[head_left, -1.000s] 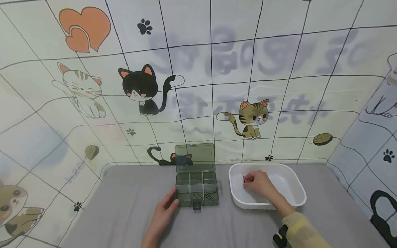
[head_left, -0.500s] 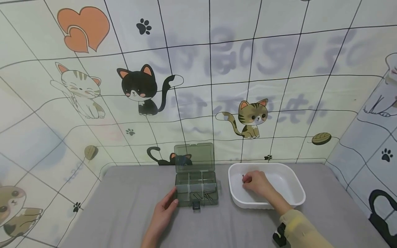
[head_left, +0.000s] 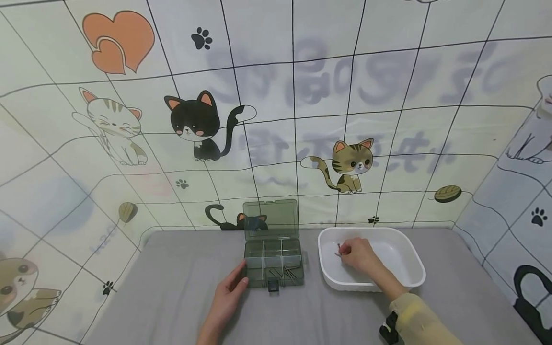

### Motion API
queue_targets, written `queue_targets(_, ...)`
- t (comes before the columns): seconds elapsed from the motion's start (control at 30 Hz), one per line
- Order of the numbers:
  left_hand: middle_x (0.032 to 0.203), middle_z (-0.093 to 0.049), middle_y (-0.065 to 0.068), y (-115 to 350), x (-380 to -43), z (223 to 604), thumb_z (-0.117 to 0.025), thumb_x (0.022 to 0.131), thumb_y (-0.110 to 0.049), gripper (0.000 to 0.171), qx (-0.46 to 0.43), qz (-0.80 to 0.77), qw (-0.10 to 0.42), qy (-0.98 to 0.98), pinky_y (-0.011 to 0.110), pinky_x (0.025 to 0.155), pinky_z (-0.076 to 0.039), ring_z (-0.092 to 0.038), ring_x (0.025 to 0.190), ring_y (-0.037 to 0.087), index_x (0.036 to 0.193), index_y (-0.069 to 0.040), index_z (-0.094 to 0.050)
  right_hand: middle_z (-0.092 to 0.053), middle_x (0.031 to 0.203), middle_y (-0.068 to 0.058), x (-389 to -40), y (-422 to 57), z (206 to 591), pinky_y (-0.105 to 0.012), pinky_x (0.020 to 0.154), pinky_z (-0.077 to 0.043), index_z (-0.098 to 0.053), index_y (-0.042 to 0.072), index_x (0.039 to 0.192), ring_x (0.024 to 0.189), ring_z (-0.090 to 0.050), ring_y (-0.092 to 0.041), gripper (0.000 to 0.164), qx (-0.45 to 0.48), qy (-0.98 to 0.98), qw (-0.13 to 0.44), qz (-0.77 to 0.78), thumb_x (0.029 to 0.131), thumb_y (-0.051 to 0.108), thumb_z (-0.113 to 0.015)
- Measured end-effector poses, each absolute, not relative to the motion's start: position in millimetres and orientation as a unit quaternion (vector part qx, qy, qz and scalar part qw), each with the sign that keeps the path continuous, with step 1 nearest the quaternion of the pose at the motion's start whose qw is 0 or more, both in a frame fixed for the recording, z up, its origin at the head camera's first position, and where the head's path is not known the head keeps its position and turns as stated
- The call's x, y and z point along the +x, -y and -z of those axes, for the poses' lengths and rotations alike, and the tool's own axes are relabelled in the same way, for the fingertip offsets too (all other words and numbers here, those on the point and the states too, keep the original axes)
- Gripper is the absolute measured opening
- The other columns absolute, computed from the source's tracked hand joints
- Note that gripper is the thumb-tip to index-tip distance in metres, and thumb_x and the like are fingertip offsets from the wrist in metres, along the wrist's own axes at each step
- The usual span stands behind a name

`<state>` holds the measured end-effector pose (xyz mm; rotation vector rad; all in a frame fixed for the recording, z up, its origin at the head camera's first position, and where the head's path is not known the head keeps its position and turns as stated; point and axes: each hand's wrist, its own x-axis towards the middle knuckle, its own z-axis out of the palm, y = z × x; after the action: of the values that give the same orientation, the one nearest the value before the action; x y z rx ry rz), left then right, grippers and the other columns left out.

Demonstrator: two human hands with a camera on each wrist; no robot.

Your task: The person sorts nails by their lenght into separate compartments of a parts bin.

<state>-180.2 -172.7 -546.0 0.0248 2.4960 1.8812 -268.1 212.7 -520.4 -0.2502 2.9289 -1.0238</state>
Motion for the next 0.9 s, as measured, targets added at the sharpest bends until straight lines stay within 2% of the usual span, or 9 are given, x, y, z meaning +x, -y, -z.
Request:
queue_targets(0.27,0.159,-0.042,0.015,171.2,-179.3,545.5,-0.059,0.106,-0.017,0.050,0.006,-0.605,0.015,-0.796,0.048,0.115,-0.037,-0.034,0.148,0.035,0.153,-0.006,-0.048,-0.067,0.075,0.001,-263.4,-215.3,508.3,-0.028,0.061,-0.048,-0.076,0.001,0.088,0.070,-0.056,-0.014,0.013,-0.078,-0.939,0.004,0.335,0.076,-0.002,-0.073)
queue_targets(0.53,0.158,-0.043,0.013,171.6,-181.1,546.2,-0.059,0.106,-0.017,0.049,-0.003,-0.600,0.008,-0.800,0.050,0.116,-0.035,-0.034,0.148,0.035,0.153,-0.007,-0.049,-0.071,0.079,-0.002,-260.9,-221.7,490.0,-0.029,0.063,-0.050,-0.078,0.001,0.094,0.074,-0.060,-0.014,0.014,-0.072,-0.929,-0.028,0.362,0.082,0.002,-0.072)
queue_targets(0.7,0.159,-0.043,0.011,173.0,-183.2,547.3,-0.059,0.106,-0.018,0.049,-0.006,-0.603,0.013,-0.797,0.050,0.119,-0.031,-0.033,0.150,0.033,0.153,-0.007,-0.049,-0.074,0.085,-0.002,-256.1,-217.0,477.9,-0.031,0.066,-0.053,-0.080,0.003,0.097,0.078,-0.065,-0.016,0.015,-0.069,-0.923,-0.024,0.378,0.084,0.002,-0.072)
queue_targets(0.9,0.159,-0.042,0.012,173.3,-182.8,548.3,-0.059,0.106,-0.017,0.050,-0.003,-0.604,0.015,-0.796,0.050,0.118,-0.031,-0.032,0.150,0.034,0.153,-0.008,-0.048,-0.074,0.086,-0.001,-246.4,-202.4,462.9,-0.031,0.067,-0.053,-0.080,0.004,0.097,0.078,-0.066,-0.015,0.016,-0.074,-0.915,-0.019,0.397,0.084,0.001,-0.072)
